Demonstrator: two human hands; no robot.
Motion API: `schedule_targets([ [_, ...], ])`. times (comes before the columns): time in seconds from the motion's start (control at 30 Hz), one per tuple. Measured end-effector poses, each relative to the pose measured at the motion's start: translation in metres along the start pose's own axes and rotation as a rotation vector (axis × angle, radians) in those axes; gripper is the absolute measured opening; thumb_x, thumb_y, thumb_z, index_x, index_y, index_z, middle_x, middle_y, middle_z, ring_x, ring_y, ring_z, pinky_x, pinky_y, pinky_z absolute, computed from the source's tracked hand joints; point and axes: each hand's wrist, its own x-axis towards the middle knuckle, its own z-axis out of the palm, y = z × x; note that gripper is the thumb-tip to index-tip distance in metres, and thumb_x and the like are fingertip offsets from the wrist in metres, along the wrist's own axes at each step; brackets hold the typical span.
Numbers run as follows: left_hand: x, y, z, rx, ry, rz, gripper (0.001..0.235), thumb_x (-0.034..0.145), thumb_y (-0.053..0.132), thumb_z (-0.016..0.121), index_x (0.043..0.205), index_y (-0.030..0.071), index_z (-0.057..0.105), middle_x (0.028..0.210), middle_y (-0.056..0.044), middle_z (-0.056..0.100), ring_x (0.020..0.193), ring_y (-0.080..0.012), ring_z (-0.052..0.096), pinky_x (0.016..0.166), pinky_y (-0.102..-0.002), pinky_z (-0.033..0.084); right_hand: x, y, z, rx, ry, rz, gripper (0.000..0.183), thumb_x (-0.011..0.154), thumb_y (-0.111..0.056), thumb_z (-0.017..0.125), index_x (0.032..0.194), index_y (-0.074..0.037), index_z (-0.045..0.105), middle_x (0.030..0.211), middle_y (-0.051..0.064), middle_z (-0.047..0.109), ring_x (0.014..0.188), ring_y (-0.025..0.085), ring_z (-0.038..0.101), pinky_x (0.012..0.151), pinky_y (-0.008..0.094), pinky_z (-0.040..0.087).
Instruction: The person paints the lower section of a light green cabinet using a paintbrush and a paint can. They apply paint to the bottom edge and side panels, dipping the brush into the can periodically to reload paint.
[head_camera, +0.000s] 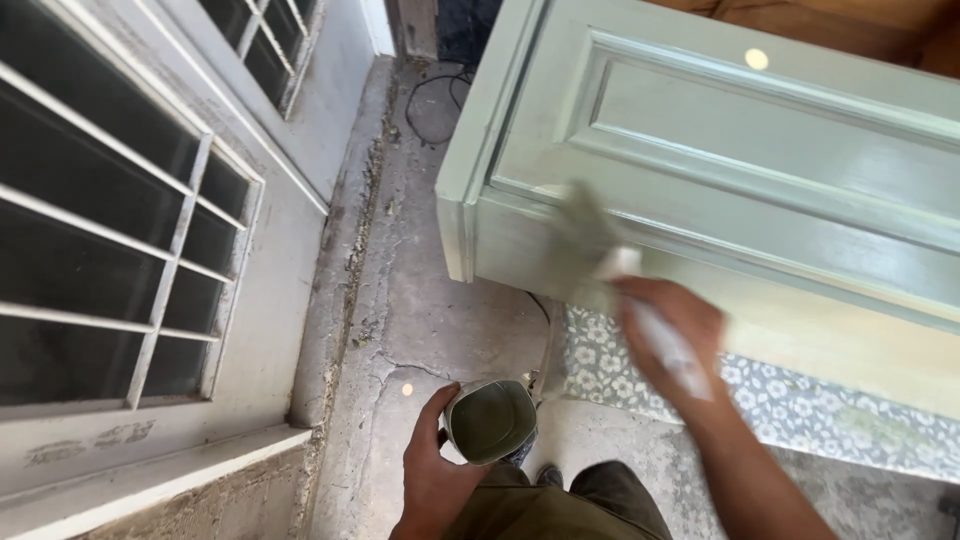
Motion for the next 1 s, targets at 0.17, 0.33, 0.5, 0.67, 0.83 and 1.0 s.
schedule_targets([
  [0.17,0.01,0.01,0.002,-0.011,-0.042,0.043,0.091,0.052,0.015,0.097,0.136,0.018,0.061,0.136,0.0,0.07,0.122,-0.0162,0.067,0.091,-0.028,0.06,-0.11,0.086,-0.091,0.136,0.209,0.084,0.014,0.107,-0.004,0.061,0.119,-0.002,0.067,0.117,0.014,0.07,0.1,0.022,0.069,0.083,0.028,0.056],
  [0.33,0.01,0.009,-0.001,-0.022,-0.101,0.123,0.099,0.05,0.014,0.099,0.139,0.018,0.056,0.136,-0.005,0.068,0.118,-0.0222,0.067,0.086,-0.03,0.061,-0.139,0.066,-0.129,0.121,0.193,0.593,0.028,0.128,-0.024,0.05,0.14,-0.001,0.06,0.115,0.017,0.065,0.101,0.024,0.06,0.098,0.031,0.042],
  [0.5,0.002,0.005,-0.011,-0.059,-0.015,0.133,0.096,0.05,0.015,0.099,0.137,0.016,0.059,0.138,-0.002,0.067,0.128,-0.0181,0.063,0.097,-0.03,0.058,-0.035,-0.015,-0.042,-0.119,0.105,0.05,0.017,0.105,-0.02,0.061,0.114,-0.015,0.074,0.112,0.005,0.076,0.096,0.019,0.071,0.082,0.031,0.053],
  [0.67,-0.007,0.0,-0.027,-0.078,0.069,0.008,0.093,0.051,0.013,0.096,0.137,0.02,0.06,0.14,0.001,0.067,0.132,-0.0162,0.06,0.098,-0.032,0.057,0.065,-0.096,-0.007,0.21,0.038,-0.343,0.01,0.097,-0.007,0.065,0.105,-0.007,0.069,0.089,0.011,0.077,0.066,0.016,0.073,0.056,0.028,0.058],
  [0.83,-0.01,-0.003,-0.033,-0.093,0.108,-0.096,0.091,0.051,0.012,0.095,0.136,0.021,0.062,0.14,0.004,0.068,0.135,-0.0141,0.059,0.1,-0.034,0.056,0.029,-0.03,-0.024,-0.078,0.012,-0.233,0.023,0.105,-0.009,0.053,0.122,-0.01,0.069,0.117,0.011,0.074,0.096,0.022,0.072,0.078,0.036,0.056],
  [1.0,-0.008,-0.012,-0.034,-0.081,0.089,-0.071,0.094,0.051,0.016,0.097,0.138,0.022,0.06,0.143,0.004,0.066,0.136,-0.0156,0.058,0.098,-0.034,0.056,0.003,-0.059,-0.068,-0.17,0.044,0.119,0.018,0.102,-0.017,0.065,0.116,-0.015,0.077,0.097,0.003,0.074,0.079,0.017,0.066,0.073,0.031,0.048],
])
